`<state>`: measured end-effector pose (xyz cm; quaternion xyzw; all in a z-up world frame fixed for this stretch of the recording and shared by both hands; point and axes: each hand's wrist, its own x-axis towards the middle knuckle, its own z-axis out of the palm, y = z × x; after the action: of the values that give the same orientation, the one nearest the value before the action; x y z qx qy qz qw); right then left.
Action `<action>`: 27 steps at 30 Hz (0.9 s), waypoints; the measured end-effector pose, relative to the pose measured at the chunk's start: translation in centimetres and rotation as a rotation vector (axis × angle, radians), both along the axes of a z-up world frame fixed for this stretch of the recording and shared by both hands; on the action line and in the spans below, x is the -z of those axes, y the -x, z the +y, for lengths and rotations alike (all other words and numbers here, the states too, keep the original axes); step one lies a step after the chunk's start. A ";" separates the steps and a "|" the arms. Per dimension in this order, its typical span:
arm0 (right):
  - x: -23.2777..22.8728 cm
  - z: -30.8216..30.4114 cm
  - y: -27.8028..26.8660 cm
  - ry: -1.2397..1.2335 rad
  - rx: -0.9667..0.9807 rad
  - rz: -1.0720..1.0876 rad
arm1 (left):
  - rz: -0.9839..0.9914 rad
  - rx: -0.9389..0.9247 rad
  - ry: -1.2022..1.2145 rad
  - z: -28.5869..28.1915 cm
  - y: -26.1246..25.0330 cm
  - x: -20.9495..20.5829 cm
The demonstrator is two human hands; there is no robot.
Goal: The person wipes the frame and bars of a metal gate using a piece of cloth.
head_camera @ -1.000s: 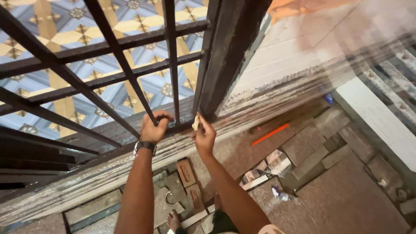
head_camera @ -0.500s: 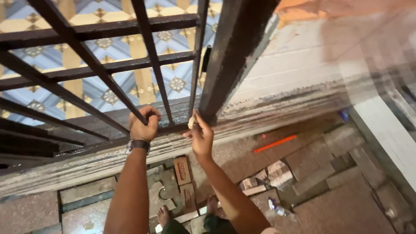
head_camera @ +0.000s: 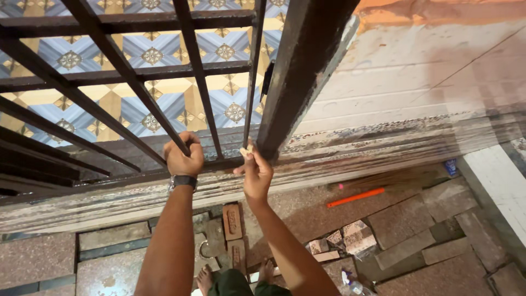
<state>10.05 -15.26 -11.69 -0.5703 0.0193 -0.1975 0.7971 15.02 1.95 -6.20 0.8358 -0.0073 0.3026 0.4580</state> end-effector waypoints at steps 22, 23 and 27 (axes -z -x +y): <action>-9.3 1.1 0.1 -0.148 0.012 0.048 | 0.118 0.059 -0.079 0.6 0.2 -0.5; -10.2 1.2 0.0 -0.108 0.022 -0.001 | 0.134 0.052 -0.110 0.7 0.2 -0.5; -9.0 0.5 -0.2 0.103 0.033 -0.102 | 0.213 0.156 -0.024 0.9 -0.1 -1.3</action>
<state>10.29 -14.77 -2.72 -0.5994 -0.0222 -0.2401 0.7633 15.12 2.87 -4.92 0.8655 -0.0270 0.1756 0.4683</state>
